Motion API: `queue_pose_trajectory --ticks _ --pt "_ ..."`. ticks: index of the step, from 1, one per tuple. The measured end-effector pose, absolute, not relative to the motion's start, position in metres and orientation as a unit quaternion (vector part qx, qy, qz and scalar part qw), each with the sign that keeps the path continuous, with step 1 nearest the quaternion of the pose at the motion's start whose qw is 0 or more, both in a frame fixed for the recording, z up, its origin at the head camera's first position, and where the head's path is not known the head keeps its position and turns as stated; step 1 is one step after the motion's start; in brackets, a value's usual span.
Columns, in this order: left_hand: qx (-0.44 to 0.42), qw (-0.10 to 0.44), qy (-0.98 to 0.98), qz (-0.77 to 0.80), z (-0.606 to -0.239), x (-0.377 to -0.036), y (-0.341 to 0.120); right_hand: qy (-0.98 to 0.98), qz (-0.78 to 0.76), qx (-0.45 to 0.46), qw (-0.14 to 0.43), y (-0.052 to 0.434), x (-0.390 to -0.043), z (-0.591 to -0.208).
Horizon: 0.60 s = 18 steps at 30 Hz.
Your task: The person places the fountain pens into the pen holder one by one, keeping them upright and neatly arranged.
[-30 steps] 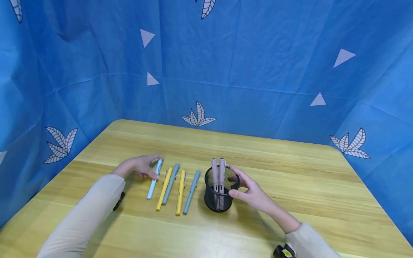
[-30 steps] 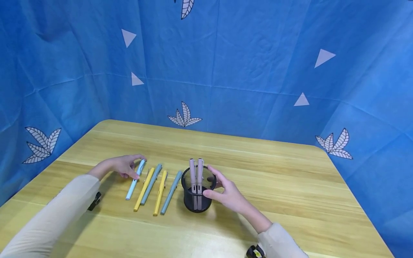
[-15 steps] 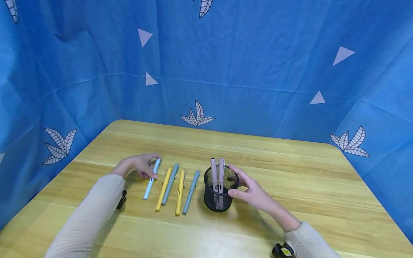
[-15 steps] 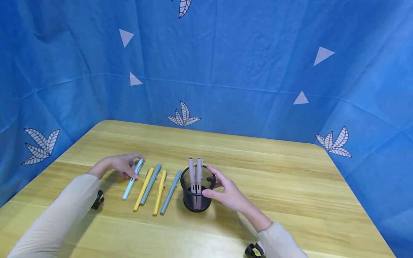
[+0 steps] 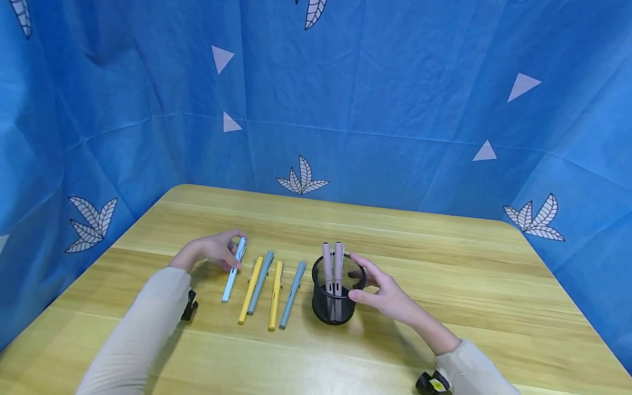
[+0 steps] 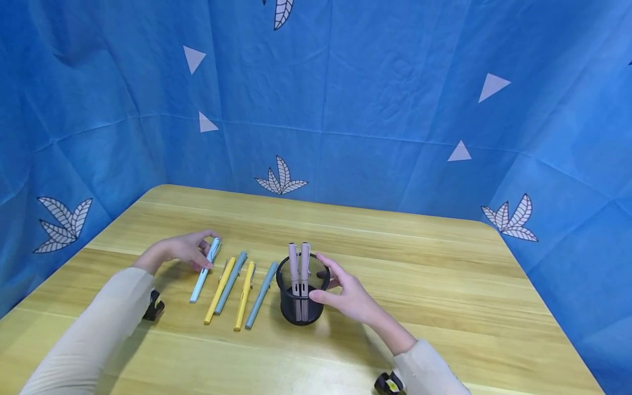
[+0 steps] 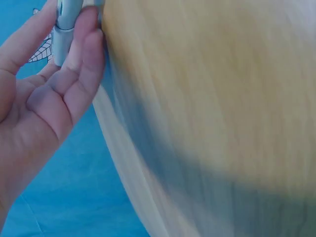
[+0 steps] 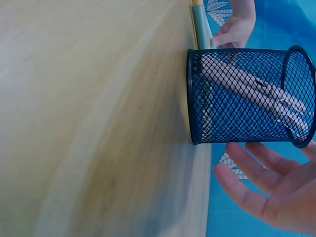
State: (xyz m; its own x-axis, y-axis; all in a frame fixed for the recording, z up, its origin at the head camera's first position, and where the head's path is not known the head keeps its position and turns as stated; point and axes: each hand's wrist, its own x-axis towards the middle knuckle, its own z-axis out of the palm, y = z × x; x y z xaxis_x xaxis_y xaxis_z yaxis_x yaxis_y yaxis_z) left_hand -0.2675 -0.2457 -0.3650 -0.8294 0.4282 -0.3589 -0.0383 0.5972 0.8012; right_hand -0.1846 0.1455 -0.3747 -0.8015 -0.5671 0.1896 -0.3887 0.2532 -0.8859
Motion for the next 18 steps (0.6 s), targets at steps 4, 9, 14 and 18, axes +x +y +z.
queue_pose_trajectory --ticks 4,9,14,18 --pt "0.107 0.26 0.849 0.447 -0.366 -0.267 -0.247 0.795 -0.518 -0.304 0.081 0.145 -0.186 -0.374" --pt "0.117 0.253 0.846 0.454 -0.364 -0.268 -0.246 0.802 -0.507 -0.305 0.077 0.145 -0.185 -0.373" --pt "0.139 0.221 0.843 0.47 -0.355 -0.27 -0.248 0.802 -0.508 -0.305 0.076 0.145 -0.185 -0.372" --pt "0.146 0.199 0.839 0.486 -0.35 -0.271 -0.248 0.804 -0.505 -0.307 0.071 0.145 -0.186 -0.371"
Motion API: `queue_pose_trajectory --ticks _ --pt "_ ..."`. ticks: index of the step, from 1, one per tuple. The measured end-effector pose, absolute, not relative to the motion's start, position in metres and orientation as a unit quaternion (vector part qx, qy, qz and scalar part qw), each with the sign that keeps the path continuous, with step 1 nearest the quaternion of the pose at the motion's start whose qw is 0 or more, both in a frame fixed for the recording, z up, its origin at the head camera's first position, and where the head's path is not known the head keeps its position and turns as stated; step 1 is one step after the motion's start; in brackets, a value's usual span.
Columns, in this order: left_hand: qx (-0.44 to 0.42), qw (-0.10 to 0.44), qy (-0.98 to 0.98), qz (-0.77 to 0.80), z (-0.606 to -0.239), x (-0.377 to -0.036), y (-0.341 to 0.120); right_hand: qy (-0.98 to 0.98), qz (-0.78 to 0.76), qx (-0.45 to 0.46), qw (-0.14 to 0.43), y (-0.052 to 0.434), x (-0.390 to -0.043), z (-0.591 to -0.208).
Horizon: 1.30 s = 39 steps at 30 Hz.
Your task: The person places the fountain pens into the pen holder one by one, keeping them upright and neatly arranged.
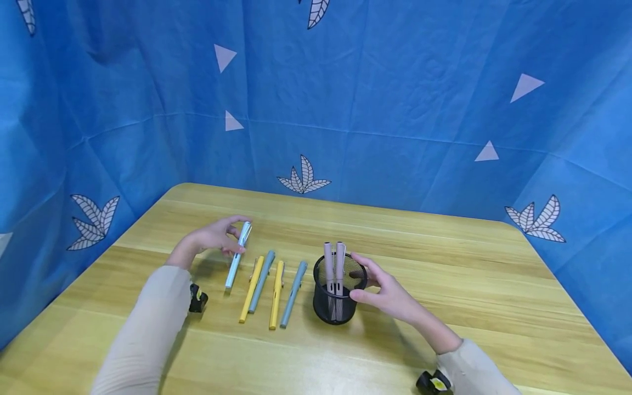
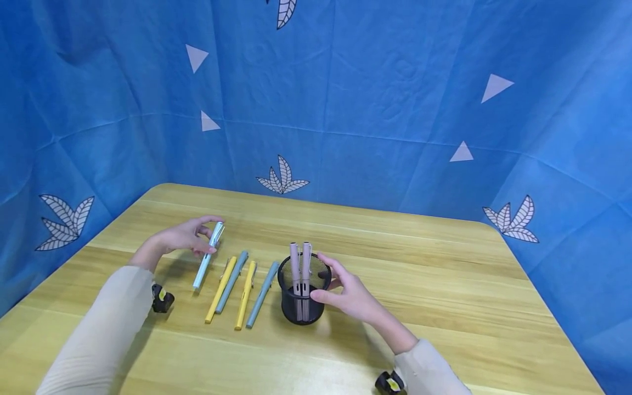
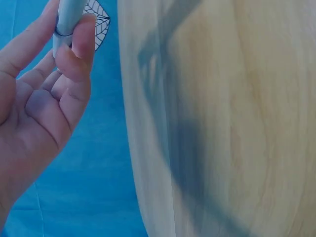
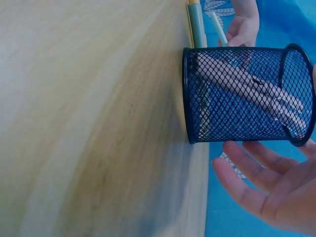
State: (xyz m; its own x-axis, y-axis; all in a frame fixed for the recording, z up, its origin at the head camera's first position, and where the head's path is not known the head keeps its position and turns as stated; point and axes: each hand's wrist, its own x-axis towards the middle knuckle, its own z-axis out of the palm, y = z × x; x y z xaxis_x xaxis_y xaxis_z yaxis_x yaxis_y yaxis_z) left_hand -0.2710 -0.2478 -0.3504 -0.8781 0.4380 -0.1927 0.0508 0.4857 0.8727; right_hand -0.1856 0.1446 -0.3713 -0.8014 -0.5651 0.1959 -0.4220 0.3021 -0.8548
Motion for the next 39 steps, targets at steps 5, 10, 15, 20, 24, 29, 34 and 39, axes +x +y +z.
queue_pose_trajectory --ticks 5,10,15,20,24,29,34,39 --pt "0.148 0.192 0.833 0.498 -0.349 -0.272 -0.244 0.802 -0.507 -0.307 0.075 0.145 -0.185 -0.371" --pt "0.173 0.17 0.833 0.497 -0.344 -0.272 -0.233 0.799 -0.512 -0.304 0.08 0.145 -0.186 -0.371" --pt "0.181 0.16 0.834 0.496 -0.336 -0.271 -0.22 0.799 -0.513 -0.304 0.082 0.144 -0.185 -0.371" --pt "0.195 0.152 0.83 0.499 -0.33 -0.268 -0.21 0.8 -0.514 -0.298 0.084 0.144 -0.184 -0.37" --pt "0.216 0.14 0.826 0.502 -0.326 -0.267 -0.202 0.799 -0.514 -0.301 0.084 0.145 -0.184 -0.371" --pt "0.234 0.133 0.814 0.515 -0.319 -0.266 -0.19 0.797 -0.516 -0.302 0.083 0.145 -0.184 -0.372" --pt "0.254 0.111 0.816 0.507 -0.311 -0.264 -0.179 0.802 -0.512 -0.297 0.08 0.145 -0.184 -0.371" --pt "0.256 0.1 0.816 0.509 -0.305 -0.262 -0.17 0.802 -0.511 -0.3 0.078 0.145 -0.184 -0.371"
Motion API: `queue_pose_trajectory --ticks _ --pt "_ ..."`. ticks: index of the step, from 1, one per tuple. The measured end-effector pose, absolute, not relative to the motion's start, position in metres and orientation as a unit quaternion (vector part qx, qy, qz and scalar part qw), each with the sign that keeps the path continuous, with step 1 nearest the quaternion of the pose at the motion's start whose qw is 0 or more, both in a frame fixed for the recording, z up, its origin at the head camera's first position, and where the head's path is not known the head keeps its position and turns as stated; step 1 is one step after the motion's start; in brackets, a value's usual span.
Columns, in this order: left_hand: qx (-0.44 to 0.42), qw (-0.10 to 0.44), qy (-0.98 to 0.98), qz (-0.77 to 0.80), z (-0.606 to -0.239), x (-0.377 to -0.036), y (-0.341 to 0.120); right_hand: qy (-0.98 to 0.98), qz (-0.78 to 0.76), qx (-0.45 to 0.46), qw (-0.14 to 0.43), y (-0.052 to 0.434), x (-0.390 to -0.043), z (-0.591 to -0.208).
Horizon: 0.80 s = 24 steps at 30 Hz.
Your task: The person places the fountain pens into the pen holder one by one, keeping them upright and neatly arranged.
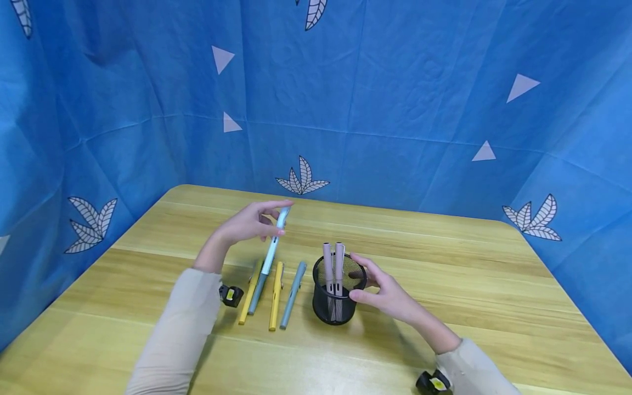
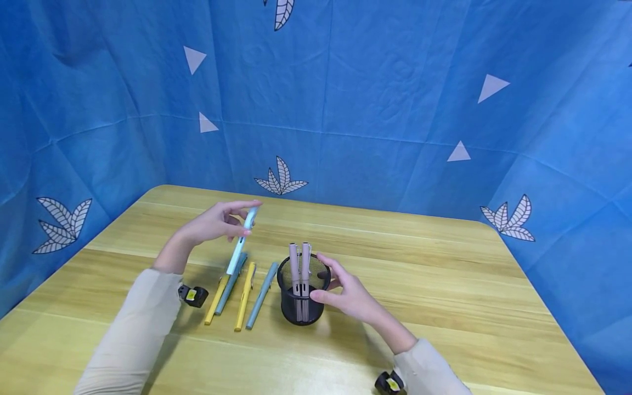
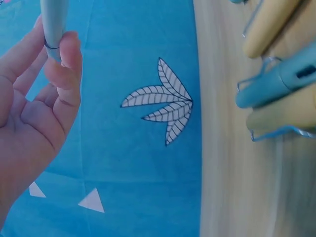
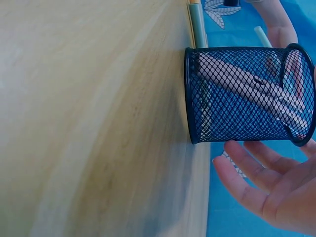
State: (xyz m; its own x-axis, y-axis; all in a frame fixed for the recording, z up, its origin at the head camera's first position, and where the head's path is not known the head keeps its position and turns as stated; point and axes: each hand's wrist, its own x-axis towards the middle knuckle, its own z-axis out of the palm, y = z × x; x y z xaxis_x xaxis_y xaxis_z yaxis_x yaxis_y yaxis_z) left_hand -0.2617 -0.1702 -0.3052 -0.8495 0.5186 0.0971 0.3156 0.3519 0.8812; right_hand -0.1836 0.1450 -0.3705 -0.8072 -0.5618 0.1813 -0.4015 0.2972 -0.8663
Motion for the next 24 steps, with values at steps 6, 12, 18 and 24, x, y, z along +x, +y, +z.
queue_pose_trajectory --ticks 6,12,18,24 --pt "0.267 0.083 0.806 0.521 -0.3 -0.261 -0.16 0.803 -0.51 -0.3 0.074 0.145 -0.184 -0.371" --pt "0.282 0.072 0.797 0.529 -0.293 -0.257 -0.149 0.801 -0.512 -0.299 0.076 0.146 -0.184 -0.371" --pt "0.295 0.078 0.794 0.526 -0.288 -0.251 -0.137 0.799 -0.515 -0.301 0.077 0.145 -0.185 -0.372" --pt "0.31 0.072 0.786 0.53 -0.285 -0.248 -0.126 0.801 -0.512 -0.303 0.073 0.146 -0.185 -0.373"
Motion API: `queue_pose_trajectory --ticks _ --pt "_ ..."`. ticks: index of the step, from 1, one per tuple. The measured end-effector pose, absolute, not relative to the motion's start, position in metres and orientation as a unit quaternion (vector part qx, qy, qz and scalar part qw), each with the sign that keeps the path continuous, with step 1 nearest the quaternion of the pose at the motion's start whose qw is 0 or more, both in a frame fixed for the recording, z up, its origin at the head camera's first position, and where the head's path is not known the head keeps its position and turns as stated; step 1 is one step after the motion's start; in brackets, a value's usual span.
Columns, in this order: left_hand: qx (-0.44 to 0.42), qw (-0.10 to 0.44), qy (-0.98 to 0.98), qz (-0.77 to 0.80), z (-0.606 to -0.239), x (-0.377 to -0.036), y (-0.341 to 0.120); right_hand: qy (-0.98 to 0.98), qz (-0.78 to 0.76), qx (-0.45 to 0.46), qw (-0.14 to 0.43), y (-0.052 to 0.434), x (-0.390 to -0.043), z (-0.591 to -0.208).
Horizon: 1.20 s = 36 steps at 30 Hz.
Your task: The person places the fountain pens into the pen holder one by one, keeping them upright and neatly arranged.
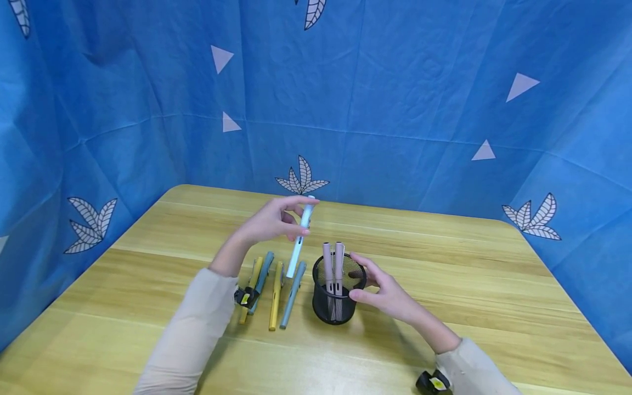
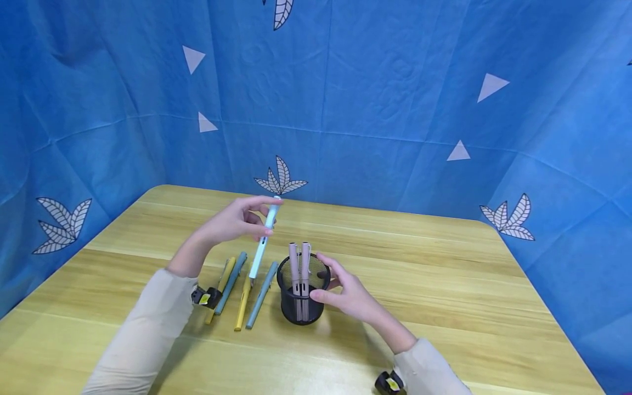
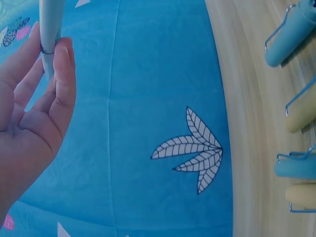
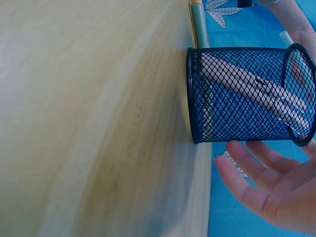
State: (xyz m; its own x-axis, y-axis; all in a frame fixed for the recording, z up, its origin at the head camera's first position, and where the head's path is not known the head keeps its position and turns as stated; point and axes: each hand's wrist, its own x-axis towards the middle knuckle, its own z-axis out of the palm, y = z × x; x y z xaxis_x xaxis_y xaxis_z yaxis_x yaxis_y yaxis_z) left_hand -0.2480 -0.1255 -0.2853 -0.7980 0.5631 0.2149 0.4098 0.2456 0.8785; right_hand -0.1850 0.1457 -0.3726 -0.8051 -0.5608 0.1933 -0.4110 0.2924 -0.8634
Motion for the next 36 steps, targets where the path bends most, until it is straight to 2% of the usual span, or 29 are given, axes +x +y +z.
queue_pose_trajectory --ticks 36 --pt "0.318 0.001 0.791 0.523 -0.288 -0.236 -0.098 0.802 -0.511 -0.302 0.072 0.146 -0.185 -0.373"
